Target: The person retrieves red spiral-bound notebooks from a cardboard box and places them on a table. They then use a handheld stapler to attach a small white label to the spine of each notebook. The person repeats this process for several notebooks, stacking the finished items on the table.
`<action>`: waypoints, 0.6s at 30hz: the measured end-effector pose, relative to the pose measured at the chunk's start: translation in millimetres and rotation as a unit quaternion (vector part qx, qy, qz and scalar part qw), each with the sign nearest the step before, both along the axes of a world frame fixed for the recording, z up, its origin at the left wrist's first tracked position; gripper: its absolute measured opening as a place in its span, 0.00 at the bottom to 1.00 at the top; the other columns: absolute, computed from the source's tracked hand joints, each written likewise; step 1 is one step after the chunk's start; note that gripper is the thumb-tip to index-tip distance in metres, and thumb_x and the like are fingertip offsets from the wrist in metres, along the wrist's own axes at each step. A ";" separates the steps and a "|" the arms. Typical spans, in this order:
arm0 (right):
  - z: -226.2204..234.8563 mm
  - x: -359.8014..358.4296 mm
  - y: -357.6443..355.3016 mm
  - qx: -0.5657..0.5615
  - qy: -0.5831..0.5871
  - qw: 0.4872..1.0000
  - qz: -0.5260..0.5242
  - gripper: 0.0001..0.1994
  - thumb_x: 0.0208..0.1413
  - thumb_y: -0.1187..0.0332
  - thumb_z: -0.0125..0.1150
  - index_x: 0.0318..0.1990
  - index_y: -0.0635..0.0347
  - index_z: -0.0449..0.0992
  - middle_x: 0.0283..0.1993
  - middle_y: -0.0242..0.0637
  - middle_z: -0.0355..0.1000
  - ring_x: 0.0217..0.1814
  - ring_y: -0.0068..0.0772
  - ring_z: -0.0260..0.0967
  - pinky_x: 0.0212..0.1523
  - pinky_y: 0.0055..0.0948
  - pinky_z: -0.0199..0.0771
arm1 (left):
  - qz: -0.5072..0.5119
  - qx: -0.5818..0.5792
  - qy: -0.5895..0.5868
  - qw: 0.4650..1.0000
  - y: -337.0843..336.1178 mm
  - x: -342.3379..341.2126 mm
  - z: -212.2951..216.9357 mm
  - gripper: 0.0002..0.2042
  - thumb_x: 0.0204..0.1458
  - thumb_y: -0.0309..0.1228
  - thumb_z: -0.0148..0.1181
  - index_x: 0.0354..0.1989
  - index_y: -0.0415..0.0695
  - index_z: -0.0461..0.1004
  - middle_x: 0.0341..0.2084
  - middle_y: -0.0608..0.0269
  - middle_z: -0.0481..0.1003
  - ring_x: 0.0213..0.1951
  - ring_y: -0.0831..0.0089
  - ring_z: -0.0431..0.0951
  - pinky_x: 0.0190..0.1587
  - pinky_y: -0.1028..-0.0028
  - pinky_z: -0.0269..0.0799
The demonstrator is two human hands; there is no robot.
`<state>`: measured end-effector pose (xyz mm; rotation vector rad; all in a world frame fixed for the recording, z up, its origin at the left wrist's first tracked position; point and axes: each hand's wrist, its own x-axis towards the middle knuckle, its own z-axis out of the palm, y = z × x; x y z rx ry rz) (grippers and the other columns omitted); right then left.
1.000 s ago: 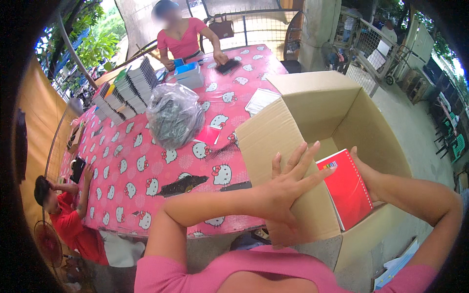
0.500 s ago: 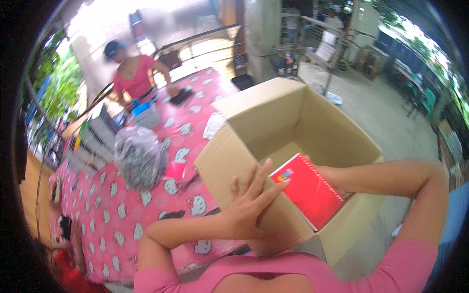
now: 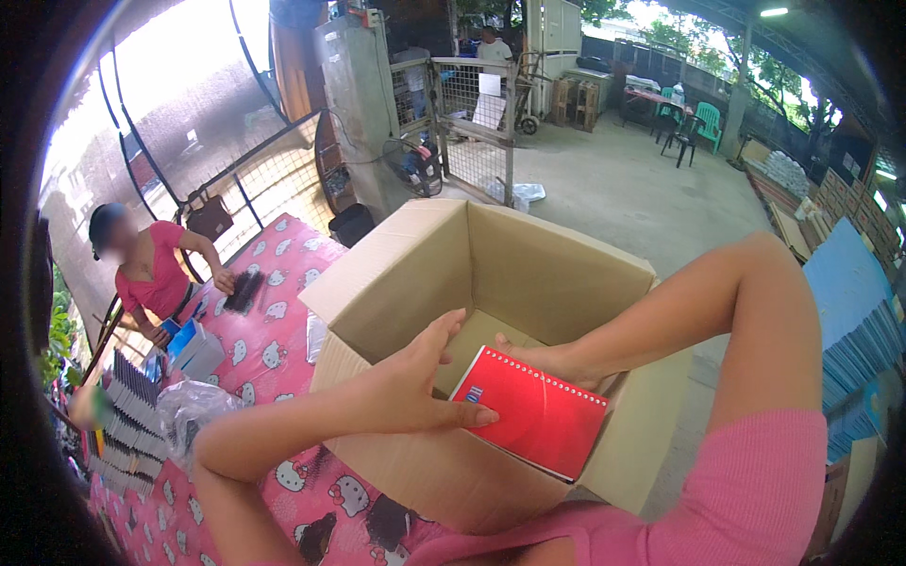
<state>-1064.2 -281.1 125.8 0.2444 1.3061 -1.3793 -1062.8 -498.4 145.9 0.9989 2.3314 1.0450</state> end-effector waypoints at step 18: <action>-30.9 11.0 11.9 -0.123 0.085 0.986 -0.068 0.40 0.44 0.30 0.44 0.58 0.50 0.65 0.60 0.37 0.64 0.60 0.39 0.61 0.57 0.48 0.60 | -0.145 -0.051 -0.338 0.929 34.4 -15.1 9.8 0.30 0.47 0.36 0.66 0.58 0.41 0.62 0.48 0.60 0.72 0.49 0.71 0.71 0.50 0.70 0.68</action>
